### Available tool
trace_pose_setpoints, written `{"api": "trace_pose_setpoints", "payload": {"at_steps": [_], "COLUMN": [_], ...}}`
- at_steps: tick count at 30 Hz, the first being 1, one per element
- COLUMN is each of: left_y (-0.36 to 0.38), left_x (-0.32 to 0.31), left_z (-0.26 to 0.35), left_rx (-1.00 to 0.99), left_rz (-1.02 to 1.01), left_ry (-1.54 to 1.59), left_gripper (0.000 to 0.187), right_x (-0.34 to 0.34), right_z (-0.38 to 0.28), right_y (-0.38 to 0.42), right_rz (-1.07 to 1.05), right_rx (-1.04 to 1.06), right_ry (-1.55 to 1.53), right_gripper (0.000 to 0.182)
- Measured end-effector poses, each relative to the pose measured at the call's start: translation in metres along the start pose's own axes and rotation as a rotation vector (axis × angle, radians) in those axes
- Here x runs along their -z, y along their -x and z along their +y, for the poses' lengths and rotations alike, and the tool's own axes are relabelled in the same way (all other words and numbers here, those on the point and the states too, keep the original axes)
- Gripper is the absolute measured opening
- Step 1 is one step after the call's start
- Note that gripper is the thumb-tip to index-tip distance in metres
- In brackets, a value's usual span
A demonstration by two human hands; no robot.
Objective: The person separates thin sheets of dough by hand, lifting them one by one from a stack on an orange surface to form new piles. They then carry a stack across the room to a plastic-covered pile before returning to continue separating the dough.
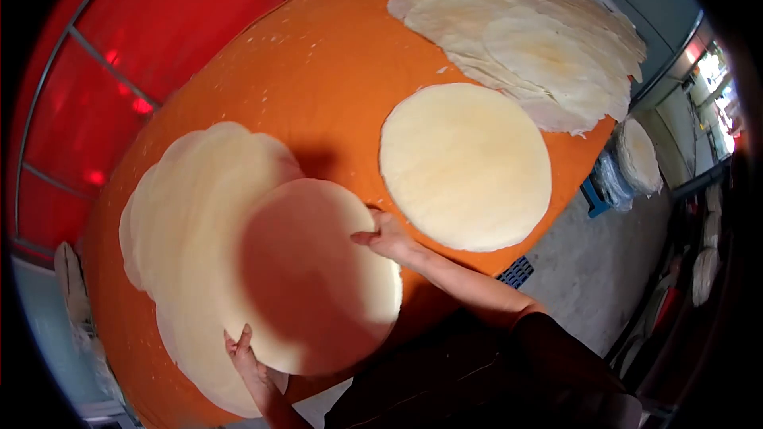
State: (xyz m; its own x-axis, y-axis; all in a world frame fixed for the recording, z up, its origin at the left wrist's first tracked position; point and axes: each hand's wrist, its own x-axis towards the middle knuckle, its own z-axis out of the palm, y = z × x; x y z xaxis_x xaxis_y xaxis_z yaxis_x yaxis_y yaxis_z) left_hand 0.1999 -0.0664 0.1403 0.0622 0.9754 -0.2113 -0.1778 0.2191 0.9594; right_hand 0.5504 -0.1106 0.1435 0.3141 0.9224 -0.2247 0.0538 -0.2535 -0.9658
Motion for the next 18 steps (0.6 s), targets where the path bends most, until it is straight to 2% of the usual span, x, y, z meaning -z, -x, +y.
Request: {"api": "trace_pose_setpoints", "payload": {"at_steps": [1, 4, 6, 8, 10, 12, 15, 17, 18], "left_y": [0.002, 0.001, 0.001, 0.001, -0.005, 0.013, 0.048, 0.060, 0.062], "left_x": [-0.014, -0.085, -0.158, -0.208, -0.241, -0.303, -0.348, -0.360, -0.366], "left_z": [0.006, 0.013, 0.014, -0.002, -0.037, -0.045, -0.088, -0.108, -0.113], "left_rx": [-0.043, -0.045, -0.055, -0.060, -0.064, -0.195, -0.380, -0.225, -0.011], "left_rz": [-0.024, -0.049, -0.094, -0.198, -0.354, -0.478, -0.536, -0.500, -0.455], "left_ry": [-0.019, 0.098, 0.140, 0.190, 0.248, -0.014, -0.333, -0.188, 0.050], "left_gripper": [0.044, 0.044, 0.042, 0.040, 0.037, 0.039, 0.039, 0.038, 0.038], "right_x": [0.015, 0.083, 0.145, 0.217, 0.279, 0.331, 0.385, 0.397, 0.401], "right_z": [-0.013, -0.021, -0.025, -0.060, -0.070, -0.053, 0.014, 0.061, 0.070], "right_y": [-0.001, -0.014, -0.026, -0.011, -0.005, -0.010, -0.034, -0.041, -0.043], "right_rz": [-0.016, 0.086, 0.166, 0.207, 0.236, 0.196, 0.496, 0.285, 0.181], "right_rx": [0.011, 0.304, 0.329, 0.166, 0.116, 0.074, -0.085, -0.137, -0.152], "right_ry": [0.170, -0.034, -0.036, 0.071, 0.133, -0.154, -0.038, -0.129, -0.174], "right_gripper": [0.050, 0.045, 0.040, 0.038, 0.041, 0.049, 0.060, 0.070, 0.075]}}
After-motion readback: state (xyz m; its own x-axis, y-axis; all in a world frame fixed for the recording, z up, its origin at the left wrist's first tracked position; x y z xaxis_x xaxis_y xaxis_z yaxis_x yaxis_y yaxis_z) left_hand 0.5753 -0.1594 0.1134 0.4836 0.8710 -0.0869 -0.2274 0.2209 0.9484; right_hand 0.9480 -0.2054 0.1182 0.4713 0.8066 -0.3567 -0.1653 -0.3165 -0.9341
